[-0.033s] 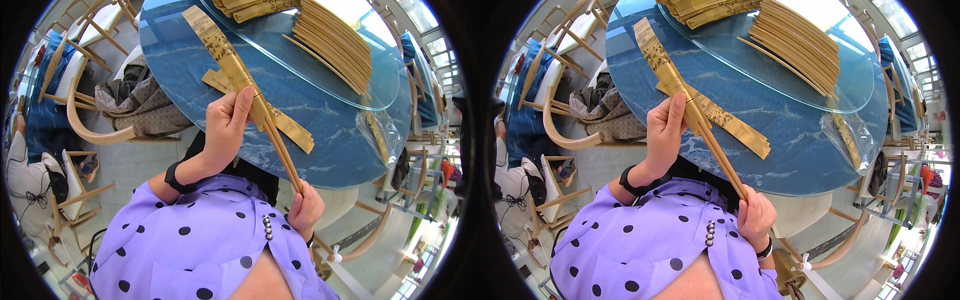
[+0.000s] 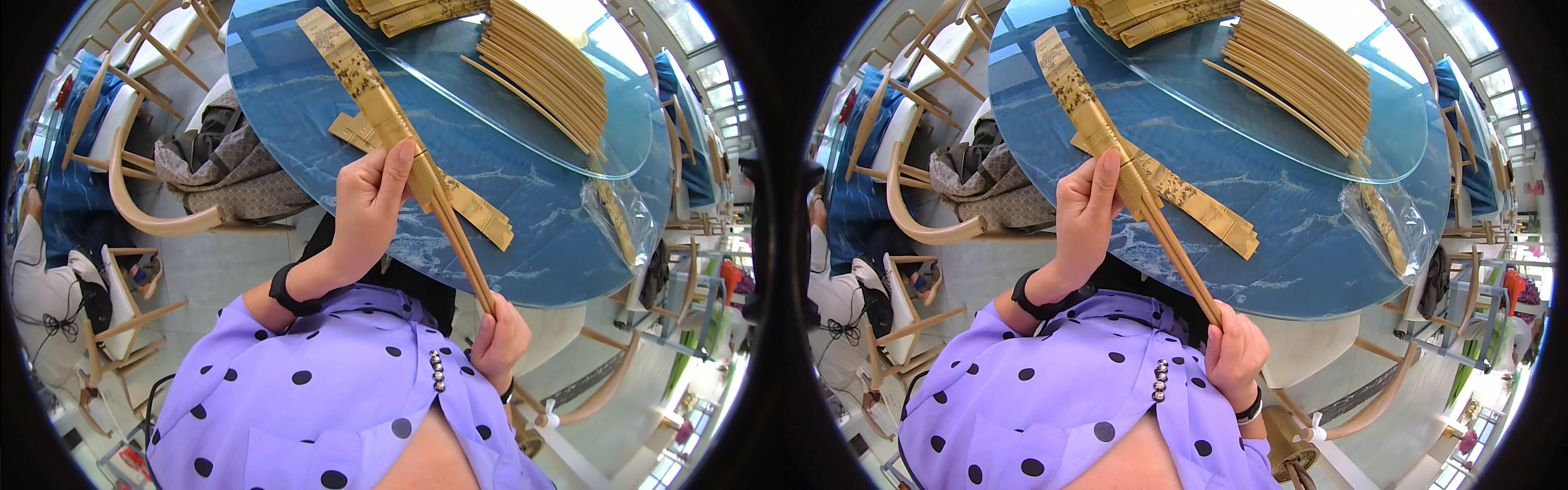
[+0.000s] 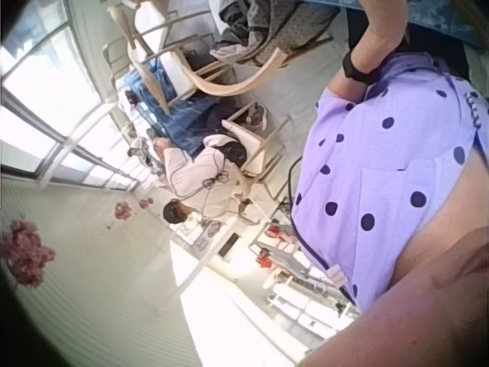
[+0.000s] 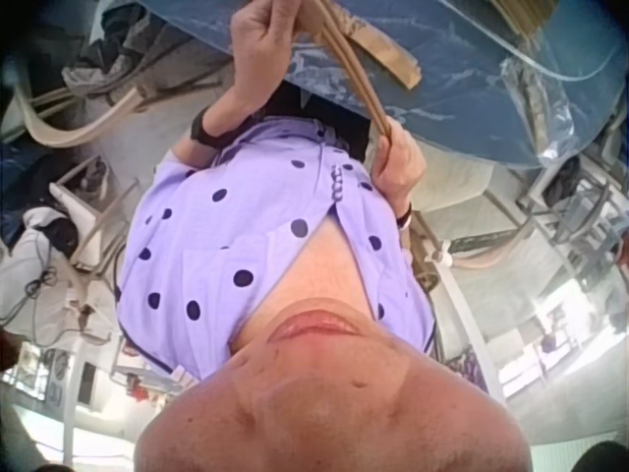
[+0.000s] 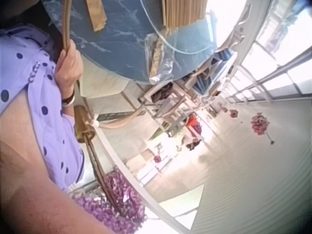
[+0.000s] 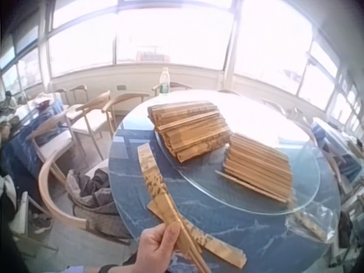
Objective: The person repeatedly picks up flat bamboo strips and thin bamboo rods from a glass table, aligns them, and joins them into small cross-shaped assemblies. The person handles the items one at a time, places completed units back on the table, and continues the process.
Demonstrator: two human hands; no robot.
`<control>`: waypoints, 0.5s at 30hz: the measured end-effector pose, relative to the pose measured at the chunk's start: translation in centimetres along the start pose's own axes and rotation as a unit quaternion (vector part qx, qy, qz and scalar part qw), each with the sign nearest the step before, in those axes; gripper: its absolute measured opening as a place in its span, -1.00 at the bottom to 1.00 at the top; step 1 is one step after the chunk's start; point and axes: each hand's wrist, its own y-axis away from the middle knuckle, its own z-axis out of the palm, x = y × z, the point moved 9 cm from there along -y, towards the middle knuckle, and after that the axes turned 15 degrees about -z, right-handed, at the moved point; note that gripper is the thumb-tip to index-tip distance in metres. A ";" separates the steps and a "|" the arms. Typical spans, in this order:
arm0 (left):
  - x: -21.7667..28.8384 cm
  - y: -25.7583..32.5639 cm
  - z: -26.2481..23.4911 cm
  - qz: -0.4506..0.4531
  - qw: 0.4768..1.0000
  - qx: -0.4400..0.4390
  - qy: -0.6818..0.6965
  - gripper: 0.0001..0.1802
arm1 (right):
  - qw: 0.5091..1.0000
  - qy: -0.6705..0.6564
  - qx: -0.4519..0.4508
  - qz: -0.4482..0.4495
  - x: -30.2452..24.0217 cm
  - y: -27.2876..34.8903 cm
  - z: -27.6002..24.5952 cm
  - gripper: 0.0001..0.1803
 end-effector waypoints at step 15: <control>-0.6 0.8 1.1 0.008 0.999 -0.045 -0.001 -0.65 | 1.000 -0.021 0.017 0.006 0.6 1.5 0.0 -0.73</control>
